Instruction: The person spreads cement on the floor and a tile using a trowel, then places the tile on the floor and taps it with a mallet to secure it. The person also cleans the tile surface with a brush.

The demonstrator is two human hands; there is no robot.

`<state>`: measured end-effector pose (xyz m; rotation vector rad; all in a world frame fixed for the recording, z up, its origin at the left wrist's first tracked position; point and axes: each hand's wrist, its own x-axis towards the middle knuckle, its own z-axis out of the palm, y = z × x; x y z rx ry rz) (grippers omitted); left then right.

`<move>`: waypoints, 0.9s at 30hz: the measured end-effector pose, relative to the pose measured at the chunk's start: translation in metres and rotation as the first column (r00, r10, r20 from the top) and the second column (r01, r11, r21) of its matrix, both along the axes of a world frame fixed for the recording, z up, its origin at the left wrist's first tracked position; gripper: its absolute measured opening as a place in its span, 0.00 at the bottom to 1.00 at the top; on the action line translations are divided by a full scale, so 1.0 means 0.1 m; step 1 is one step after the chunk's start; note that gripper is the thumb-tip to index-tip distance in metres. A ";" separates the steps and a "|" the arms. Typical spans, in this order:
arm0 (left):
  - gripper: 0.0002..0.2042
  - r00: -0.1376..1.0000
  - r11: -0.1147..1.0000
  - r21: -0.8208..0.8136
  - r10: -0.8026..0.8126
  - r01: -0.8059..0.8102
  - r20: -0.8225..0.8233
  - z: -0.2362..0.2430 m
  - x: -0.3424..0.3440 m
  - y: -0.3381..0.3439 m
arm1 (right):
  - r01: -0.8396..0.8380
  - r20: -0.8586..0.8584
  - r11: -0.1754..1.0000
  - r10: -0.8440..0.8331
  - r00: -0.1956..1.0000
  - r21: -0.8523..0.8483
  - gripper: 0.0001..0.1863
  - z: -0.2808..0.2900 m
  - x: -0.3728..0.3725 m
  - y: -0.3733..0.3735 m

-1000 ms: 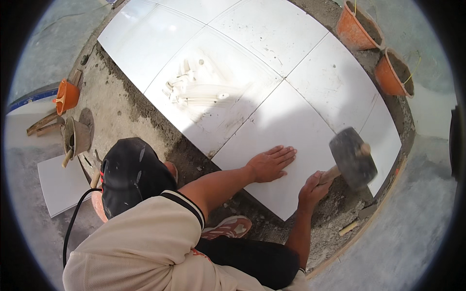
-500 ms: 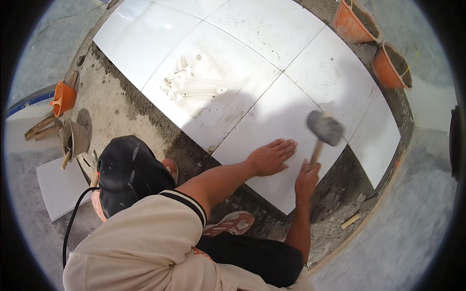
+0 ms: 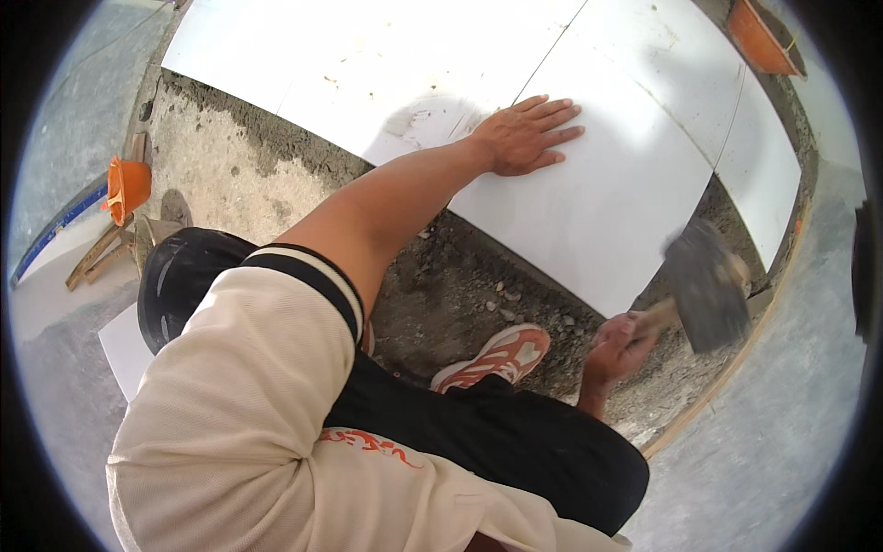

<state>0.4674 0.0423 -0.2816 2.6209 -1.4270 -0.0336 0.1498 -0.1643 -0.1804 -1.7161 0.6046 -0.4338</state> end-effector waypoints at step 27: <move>0.30 0.999 0.999 0.025 0.025 -0.026 0.041 0.04 -0.07 -0.06 | -0.313 -0.207 0.860 0.247 0.947 -0.403 0.09 -0.45 -0.08 0.09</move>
